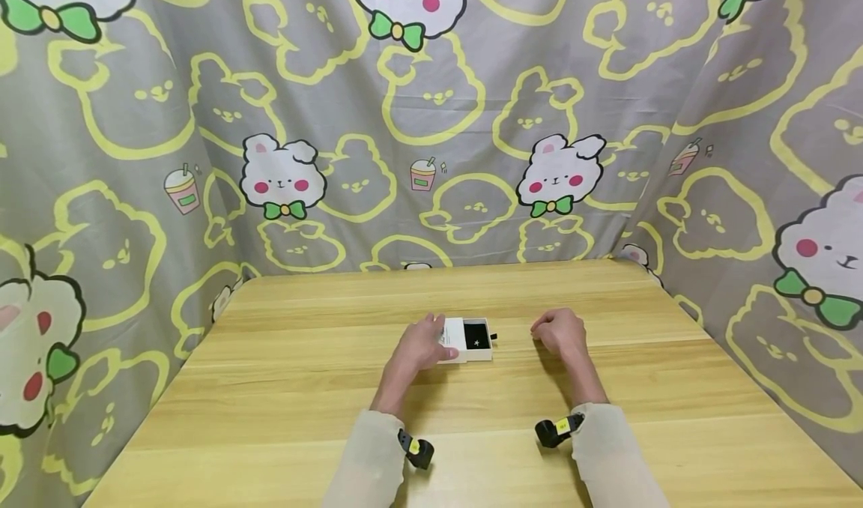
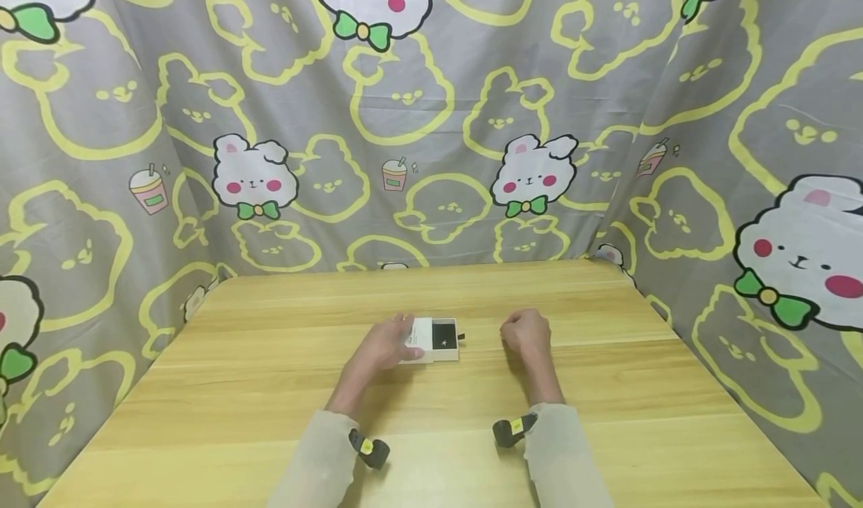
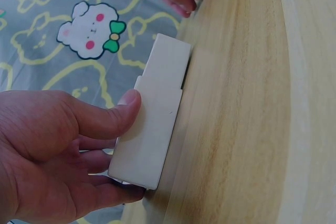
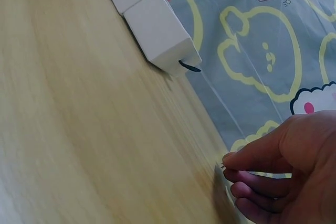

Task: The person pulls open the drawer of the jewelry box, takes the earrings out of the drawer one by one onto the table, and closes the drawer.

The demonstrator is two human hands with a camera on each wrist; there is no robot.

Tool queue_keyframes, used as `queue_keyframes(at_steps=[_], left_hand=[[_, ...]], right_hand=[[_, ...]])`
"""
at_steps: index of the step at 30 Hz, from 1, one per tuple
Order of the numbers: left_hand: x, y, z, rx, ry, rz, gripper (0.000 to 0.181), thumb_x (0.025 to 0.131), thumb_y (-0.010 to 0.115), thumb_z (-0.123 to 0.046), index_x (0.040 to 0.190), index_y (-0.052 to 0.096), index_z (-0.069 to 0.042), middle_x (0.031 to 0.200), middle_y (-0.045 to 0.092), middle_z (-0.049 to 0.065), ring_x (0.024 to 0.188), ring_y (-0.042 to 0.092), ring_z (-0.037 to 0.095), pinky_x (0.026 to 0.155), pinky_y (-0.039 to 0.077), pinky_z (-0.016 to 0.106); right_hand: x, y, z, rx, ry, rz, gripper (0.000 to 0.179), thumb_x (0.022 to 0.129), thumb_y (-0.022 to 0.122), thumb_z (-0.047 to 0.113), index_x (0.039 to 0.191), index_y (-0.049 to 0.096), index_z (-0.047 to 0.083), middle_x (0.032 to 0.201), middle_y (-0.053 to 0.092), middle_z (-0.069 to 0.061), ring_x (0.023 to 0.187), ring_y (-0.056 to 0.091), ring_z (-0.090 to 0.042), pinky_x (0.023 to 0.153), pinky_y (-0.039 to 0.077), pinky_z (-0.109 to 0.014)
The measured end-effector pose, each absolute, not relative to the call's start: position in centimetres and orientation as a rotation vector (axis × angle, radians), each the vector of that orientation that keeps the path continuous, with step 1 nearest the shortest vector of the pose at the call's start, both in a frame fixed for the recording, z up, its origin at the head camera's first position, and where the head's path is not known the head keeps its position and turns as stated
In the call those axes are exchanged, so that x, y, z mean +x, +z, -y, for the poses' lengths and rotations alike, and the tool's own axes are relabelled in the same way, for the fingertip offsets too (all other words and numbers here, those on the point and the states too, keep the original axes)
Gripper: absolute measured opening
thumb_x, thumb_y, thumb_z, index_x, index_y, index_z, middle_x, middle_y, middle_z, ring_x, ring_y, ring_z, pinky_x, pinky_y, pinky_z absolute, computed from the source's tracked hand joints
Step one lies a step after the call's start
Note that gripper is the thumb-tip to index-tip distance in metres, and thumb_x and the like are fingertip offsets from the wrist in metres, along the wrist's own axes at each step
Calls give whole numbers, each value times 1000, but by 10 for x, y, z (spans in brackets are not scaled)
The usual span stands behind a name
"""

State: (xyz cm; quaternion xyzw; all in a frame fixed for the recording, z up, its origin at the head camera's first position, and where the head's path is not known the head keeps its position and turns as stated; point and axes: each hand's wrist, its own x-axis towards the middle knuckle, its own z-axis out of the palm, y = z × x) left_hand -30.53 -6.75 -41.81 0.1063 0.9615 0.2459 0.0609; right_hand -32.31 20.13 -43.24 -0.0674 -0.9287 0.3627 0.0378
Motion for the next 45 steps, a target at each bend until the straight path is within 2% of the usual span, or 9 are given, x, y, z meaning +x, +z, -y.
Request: queue_keyframes(at_steps=[3, 8, 21, 41, 45], left_hand=[[-306, -418, 67, 323, 739, -2908, 81, 91, 76, -33, 155, 38, -2, 160, 36, 24, 143, 39, 50, 119, 34, 56], [-306, -418, 67, 311, 749, -2907, 80, 91, 76, -33, 155, 39, -3, 160, 36, 24, 143, 39, 50, 119, 34, 56], [-306, -418, 68, 316, 725, -2915, 81, 90, 76, -35, 155, 39, -3, 160, 37, 24, 142, 40, 50, 118, 35, 56], [-306, -417, 66, 284, 752, -2895, 81, 91, 75, -33, 156, 37, -3, 162, 34, 23, 145, 36, 49, 120, 32, 56], [-306, -417, 66, 276, 761, -2891, 81, 90, 76, -33, 156, 38, -4, 161, 34, 23, 145, 37, 49, 120, 33, 55]], right_hand=[[-324, -434, -202, -197, 1106, 2860, 15, 83, 66, 9, 89, 79, 3, 105, 74, -19, 111, 61, -46, 96, 49, -54], [-325, -434, -203, -188, 1103, 2865, 15, 83, 66, 9, 89, 79, 4, 106, 74, -19, 114, 60, -48, 98, 48, -55], [-325, -435, -204, -184, 1109, 2878, 15, 85, 67, 11, 90, 79, 4, 108, 74, -20, 113, 60, -47, 93, 50, -52], [-325, -436, -205, -189, 1109, 2876, 15, 86, 67, 11, 91, 79, 5, 110, 73, -20, 115, 60, -47, 95, 50, -53], [-323, -433, -204, -194, 1109, 2870, 16, 84, 68, 13, 91, 79, 4, 106, 74, -19, 110, 62, -45, 93, 51, -52]])
